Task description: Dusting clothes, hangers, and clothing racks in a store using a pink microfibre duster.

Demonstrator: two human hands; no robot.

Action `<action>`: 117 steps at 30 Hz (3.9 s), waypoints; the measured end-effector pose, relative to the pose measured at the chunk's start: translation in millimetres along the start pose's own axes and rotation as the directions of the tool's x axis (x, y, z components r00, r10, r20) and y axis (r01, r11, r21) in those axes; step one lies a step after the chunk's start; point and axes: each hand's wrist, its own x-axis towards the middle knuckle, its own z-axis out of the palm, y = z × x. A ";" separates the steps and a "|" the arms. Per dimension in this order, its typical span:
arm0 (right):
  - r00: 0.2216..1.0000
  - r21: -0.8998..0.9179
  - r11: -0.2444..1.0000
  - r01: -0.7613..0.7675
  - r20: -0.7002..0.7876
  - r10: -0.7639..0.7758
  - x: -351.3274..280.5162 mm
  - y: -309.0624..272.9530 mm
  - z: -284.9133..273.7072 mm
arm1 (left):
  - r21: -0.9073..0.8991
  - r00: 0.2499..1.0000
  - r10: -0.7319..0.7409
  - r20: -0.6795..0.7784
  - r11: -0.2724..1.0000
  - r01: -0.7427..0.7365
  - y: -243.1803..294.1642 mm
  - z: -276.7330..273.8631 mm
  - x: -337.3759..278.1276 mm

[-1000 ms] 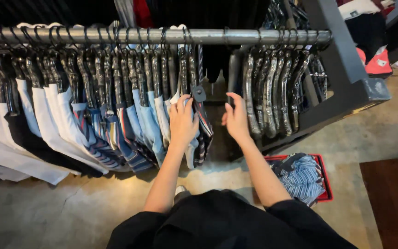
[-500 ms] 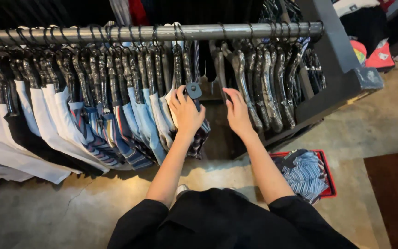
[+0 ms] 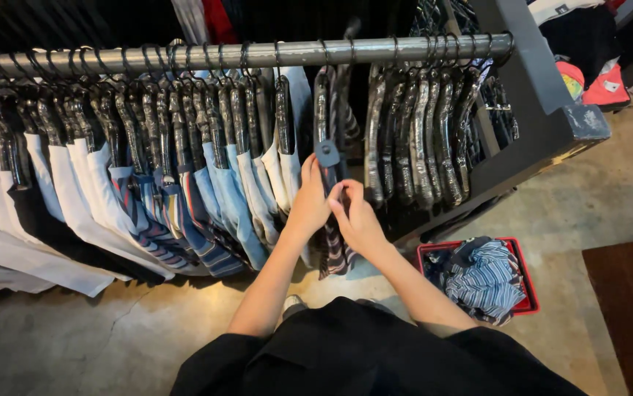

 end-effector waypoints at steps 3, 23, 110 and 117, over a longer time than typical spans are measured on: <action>0.997 0.003 0.997 0.073 -0.008 -0.073 -9.7 9.4 4.9 | 0.025 1.000 -0.011 0.019 1.000 0.011 -24.4 3.1 -14.5; 0.692 -0.626 0.665 0.407 0.686 0.223 -155.2 188.9 76.4 | 0.000 0.978 0.159 -0.134 0.987 -0.160 6.1 -36.7 -36.5; 0.960 -0.338 0.900 -0.274 -0.153 0.235 -214.5 206.8 -394.7 | -0.168 0.792 0.341 0.507 0.940 -0.298 131.6 412.7 -68.8; 0.979 -0.311 0.949 0.056 0.204 0.009 -170.9 147.2 -287.5 | 0.001 0.946 0.153 0.286 0.987 -0.160 101.9 274.2 -100.3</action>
